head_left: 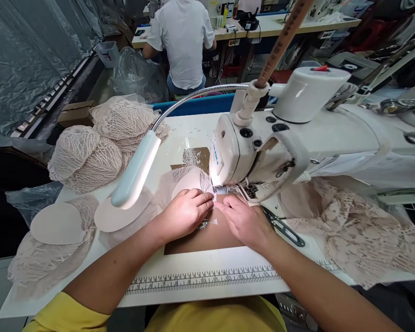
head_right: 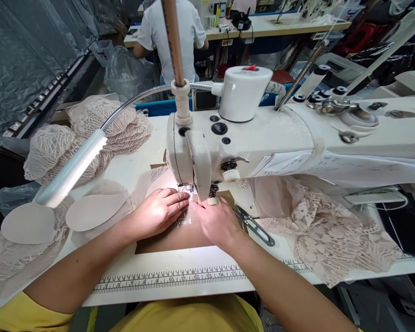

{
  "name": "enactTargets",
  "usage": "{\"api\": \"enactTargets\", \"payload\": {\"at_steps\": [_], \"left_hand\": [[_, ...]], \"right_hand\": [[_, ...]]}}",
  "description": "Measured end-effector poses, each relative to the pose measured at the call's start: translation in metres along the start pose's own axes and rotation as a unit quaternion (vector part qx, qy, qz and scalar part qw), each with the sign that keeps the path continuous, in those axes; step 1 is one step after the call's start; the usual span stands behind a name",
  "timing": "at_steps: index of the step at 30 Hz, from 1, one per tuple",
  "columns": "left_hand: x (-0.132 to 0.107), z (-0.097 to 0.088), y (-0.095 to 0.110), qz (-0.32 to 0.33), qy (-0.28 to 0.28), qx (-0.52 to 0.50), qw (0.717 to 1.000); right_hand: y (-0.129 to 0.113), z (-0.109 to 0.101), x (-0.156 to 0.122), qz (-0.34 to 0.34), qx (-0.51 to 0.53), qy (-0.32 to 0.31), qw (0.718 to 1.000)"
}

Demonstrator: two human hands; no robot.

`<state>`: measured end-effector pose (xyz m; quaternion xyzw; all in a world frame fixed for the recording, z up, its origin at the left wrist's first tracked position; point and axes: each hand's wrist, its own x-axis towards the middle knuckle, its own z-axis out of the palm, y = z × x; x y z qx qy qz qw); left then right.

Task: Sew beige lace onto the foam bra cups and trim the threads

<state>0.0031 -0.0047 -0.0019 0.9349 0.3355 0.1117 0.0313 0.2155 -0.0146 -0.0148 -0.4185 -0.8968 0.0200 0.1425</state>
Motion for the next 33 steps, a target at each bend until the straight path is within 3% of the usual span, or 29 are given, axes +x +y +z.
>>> {"api": "enactTargets", "payload": {"at_steps": [9, 20, 33], "left_hand": [[0.003, 0.006, -0.011, -0.026, 0.027, -0.004, 0.999], [0.009, 0.006, -0.029, -0.051, 0.071, 0.020, 0.996], [0.006, 0.007, -0.055, -0.135, 0.102, 0.065, 0.983]], "right_hand": [[-0.005, -0.001, 0.006, 0.051, -0.021, -0.029, 0.998], [-0.001, -0.009, 0.006, 0.018, 0.006, -0.038, 0.999], [0.003, -0.002, 0.003, 0.010, 0.008, -0.026, 1.000]]}}
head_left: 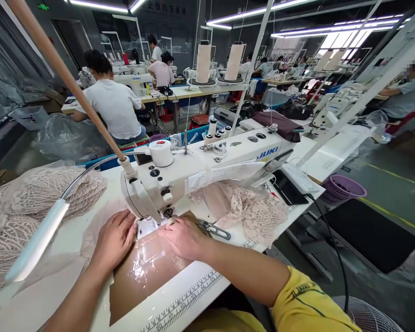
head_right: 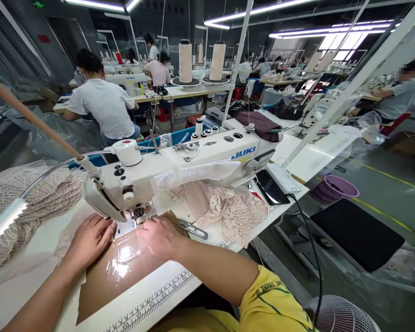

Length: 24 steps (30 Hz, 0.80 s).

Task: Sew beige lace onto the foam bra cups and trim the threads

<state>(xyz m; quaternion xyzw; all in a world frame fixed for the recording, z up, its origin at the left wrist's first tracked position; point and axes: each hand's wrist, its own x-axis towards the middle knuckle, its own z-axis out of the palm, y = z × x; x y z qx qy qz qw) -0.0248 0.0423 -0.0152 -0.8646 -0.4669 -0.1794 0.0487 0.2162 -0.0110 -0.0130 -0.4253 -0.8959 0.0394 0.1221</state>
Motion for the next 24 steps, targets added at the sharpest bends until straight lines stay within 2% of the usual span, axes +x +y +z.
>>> {"api": "enactTargets", "payload": {"at_steps": [4, 8, 10, 13, 16, 17, 19, 22, 24], "left_hand": [[0.000, -0.003, -0.005, -0.031, -0.020, 0.008, 0.999], [-0.016, -0.029, -0.007, -0.059, -0.024, 0.013, 0.998], [-0.040, -0.045, -0.014, -0.085, -0.026, 0.028, 0.996], [-0.090, -0.059, -0.032, -0.168, -0.057, 0.071, 0.982], [-0.137, -0.060, -0.038, -0.258, -0.147, 0.100, 0.950], [-0.147, -0.061, -0.034, -0.264, -0.165, 0.100, 0.945], [-0.160, -0.064, -0.019, -0.255, -0.140, 0.120, 0.949], [-0.165, -0.073, 0.008, -0.262, -0.094, 0.140, 0.950], [-0.165, -0.080, 0.025, -0.236, -0.077, 0.110, 0.962]], "right_hand": [[0.002, 0.001, -0.001, -0.007, 0.003, 0.008, 1.000], [0.003, 0.000, -0.003, -0.009, 0.010, 0.017, 1.000], [0.003, 0.000, -0.003, -0.009, 0.011, 0.020, 1.000], [0.003, 0.000, -0.003, -0.002, 0.007, 0.016, 1.000], [0.003, 0.001, -0.002, 0.003, 0.013, 0.011, 1.000], [0.003, 0.001, -0.003, 0.000, 0.022, 0.010, 1.000], [0.002, 0.002, -0.004, -0.007, 0.042, 0.009, 0.999], [0.002, 0.004, -0.004, -0.003, 0.050, 0.013, 0.999], [0.003, 0.005, -0.003, 0.008, 0.044, 0.019, 0.999]]}}
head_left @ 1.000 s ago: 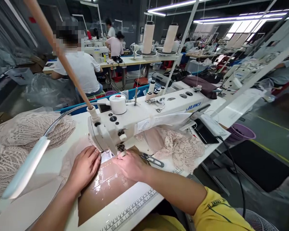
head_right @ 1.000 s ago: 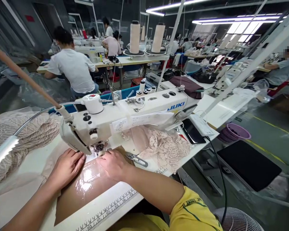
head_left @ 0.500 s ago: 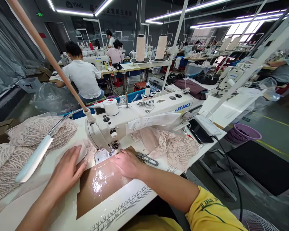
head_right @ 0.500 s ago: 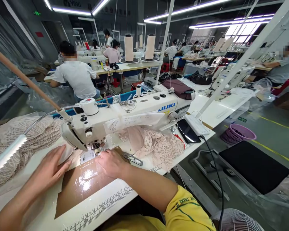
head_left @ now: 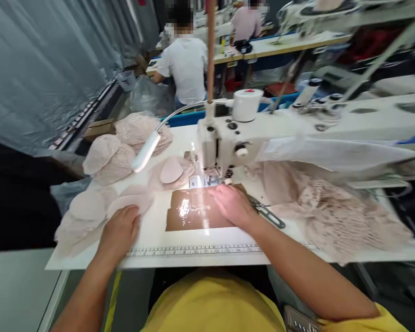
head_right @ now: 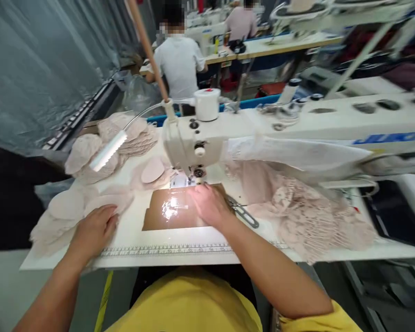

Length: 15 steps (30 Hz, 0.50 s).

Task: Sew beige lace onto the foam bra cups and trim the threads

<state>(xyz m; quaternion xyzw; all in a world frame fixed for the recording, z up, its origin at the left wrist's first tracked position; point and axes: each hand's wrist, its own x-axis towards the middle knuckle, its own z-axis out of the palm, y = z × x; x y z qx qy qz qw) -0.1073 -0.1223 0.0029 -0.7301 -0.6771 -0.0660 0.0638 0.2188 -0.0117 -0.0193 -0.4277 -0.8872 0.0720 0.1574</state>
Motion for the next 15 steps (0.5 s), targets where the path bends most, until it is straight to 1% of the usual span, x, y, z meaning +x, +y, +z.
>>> {"api": "enactTargets", "payload": {"at_steps": [2, 4, 6, 8, 10, 11, 12, 13, 15], "left_hand": [[-0.007, -0.008, 0.017, 0.047, 0.000, -0.070, 0.996], [-0.011, -0.013, 0.040, 0.094, -0.028, -0.151, 0.984], [-0.010, -0.016, 0.067, 0.143, -0.060, -0.225, 0.962], [-0.004, -0.017, 0.092, 0.188, -0.080, -0.279, 0.938], [0.008, -0.020, 0.108, 0.238, -0.109, -0.324, 0.909], [0.015, -0.021, 0.113, 0.257, -0.113, -0.348, 0.895], [0.023, -0.023, 0.115, 0.264, -0.106, -0.370, 0.884], [0.033, -0.024, 0.115, 0.256, -0.087, -0.389, 0.881], [0.053, -0.025, 0.111, 0.200, -0.044, -0.411, 0.888]], "right_hand": [[0.000, 0.000, 0.000, -0.003, -0.003, 0.003, 1.000], [0.000, 0.000, 0.000, -0.007, -0.006, 0.005, 1.000], [-0.001, 0.000, 0.000, -0.008, -0.008, 0.006, 1.000], [-0.002, -0.001, 0.000, -0.004, -0.004, 0.005, 1.000], [-0.003, -0.003, 0.000, 0.003, 0.011, 0.006, 1.000], [-0.003, -0.004, 0.000, 0.008, 0.021, 0.009, 1.000], [-0.003, -0.004, 0.000, 0.014, 0.034, 0.014, 0.999], [-0.003, -0.005, -0.001, 0.022, 0.048, 0.021, 0.998], [-0.002, -0.006, -0.001, 0.033, 0.077, 0.032, 0.996]]}}
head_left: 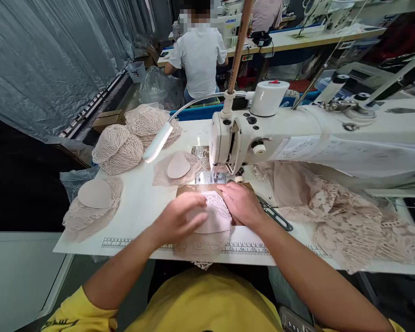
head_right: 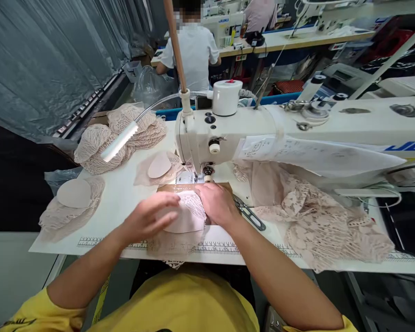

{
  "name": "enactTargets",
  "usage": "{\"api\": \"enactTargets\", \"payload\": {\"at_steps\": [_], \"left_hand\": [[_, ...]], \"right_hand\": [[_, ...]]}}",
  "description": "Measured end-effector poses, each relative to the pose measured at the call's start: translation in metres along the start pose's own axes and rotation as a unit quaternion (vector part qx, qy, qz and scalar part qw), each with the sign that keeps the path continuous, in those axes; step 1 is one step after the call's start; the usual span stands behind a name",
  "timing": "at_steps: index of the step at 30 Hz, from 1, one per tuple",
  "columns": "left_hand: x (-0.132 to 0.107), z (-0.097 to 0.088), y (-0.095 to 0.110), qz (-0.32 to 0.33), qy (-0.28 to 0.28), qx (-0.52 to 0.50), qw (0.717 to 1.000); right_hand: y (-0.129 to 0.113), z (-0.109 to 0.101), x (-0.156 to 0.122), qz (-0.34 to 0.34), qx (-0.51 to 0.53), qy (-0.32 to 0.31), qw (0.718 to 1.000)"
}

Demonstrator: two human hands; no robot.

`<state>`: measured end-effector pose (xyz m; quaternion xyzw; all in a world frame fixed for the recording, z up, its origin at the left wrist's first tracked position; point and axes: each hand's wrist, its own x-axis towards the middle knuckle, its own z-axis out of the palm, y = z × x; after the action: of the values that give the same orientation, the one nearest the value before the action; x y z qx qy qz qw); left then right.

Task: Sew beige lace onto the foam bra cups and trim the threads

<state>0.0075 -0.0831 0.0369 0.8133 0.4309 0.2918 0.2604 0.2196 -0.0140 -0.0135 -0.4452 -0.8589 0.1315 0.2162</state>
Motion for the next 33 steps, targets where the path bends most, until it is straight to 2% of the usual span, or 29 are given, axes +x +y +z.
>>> {"api": "enactTargets", "payload": {"at_steps": [1, 2, 6, 8, 10, 12, 15, 17, 19, 21, 23, 25, 28, 30, 33], "left_hand": [[0.009, -0.003, -0.005, -0.032, 0.017, 0.003, 0.999], [0.017, -0.006, -0.010, -0.066, 0.010, 0.007, 0.998], [0.042, -0.004, -0.026, -0.161, -0.111, -0.007, 0.981], [0.046, 0.000, -0.031, -0.193, -0.166, -0.063, 0.965], [0.046, 0.004, -0.034, -0.223, -0.194, -0.149, 0.944], [0.045, 0.004, -0.036, -0.231, -0.187, -0.251, 0.921], [0.043, 0.000, -0.037, -0.232, -0.158, -0.384, 0.880], [0.042, -0.006, -0.039, -0.255, -0.155, -0.432, 0.851], [0.042, -0.013, -0.041, -0.277, -0.156, -0.444, 0.838], [0.043, -0.019, -0.045, -0.285, -0.145, -0.431, 0.844], [0.044, -0.022, -0.051, -0.287, -0.128, -0.406, 0.858], [0.048, -0.020, -0.056, -0.285, -0.115, -0.371, 0.877], [0.054, -0.008, -0.063, -0.255, -0.102, -0.276, 0.921], [0.060, 0.001, -0.064, -0.222, -0.096, -0.195, 0.950], [0.068, 0.009, -0.062, -0.175, -0.085, -0.096, 0.976]], "right_hand": [[0.000, 0.000, 0.000, 0.002, 0.014, 0.003, 1.000], [0.000, 0.000, 0.000, 0.000, 0.028, 0.006, 1.000], [0.003, 0.000, -0.002, -0.001, 0.095, 0.029, 0.995], [0.003, -0.002, -0.003, 0.012, 0.143, 0.040, 0.989], [0.003, -0.005, -0.004, 0.027, 0.209, 0.016, 0.977], [0.000, -0.010, -0.006, 0.041, 0.267, -0.050, 0.962], [-0.007, -0.016, -0.007, 0.059, 0.287, -0.131, 0.947], [-0.010, -0.018, -0.008, 0.073, 0.311, -0.152, 0.935], [-0.010, -0.019, -0.008, 0.094, 0.362, -0.174, 0.911], [-0.010, -0.020, -0.008, 0.106, 0.403, -0.210, 0.884], [-0.009, -0.020, -0.008, 0.088, 0.407, -0.231, 0.879], [-0.007, -0.020, -0.008, 0.067, 0.355, -0.200, 0.911], [-0.005, -0.019, -0.007, 0.065, 0.199, -0.075, 0.975], [-0.004, -0.017, -0.006, 0.039, 0.123, -0.025, 0.991], [-0.003, -0.012, -0.005, -0.023, 0.032, -0.047, 0.998]]}}
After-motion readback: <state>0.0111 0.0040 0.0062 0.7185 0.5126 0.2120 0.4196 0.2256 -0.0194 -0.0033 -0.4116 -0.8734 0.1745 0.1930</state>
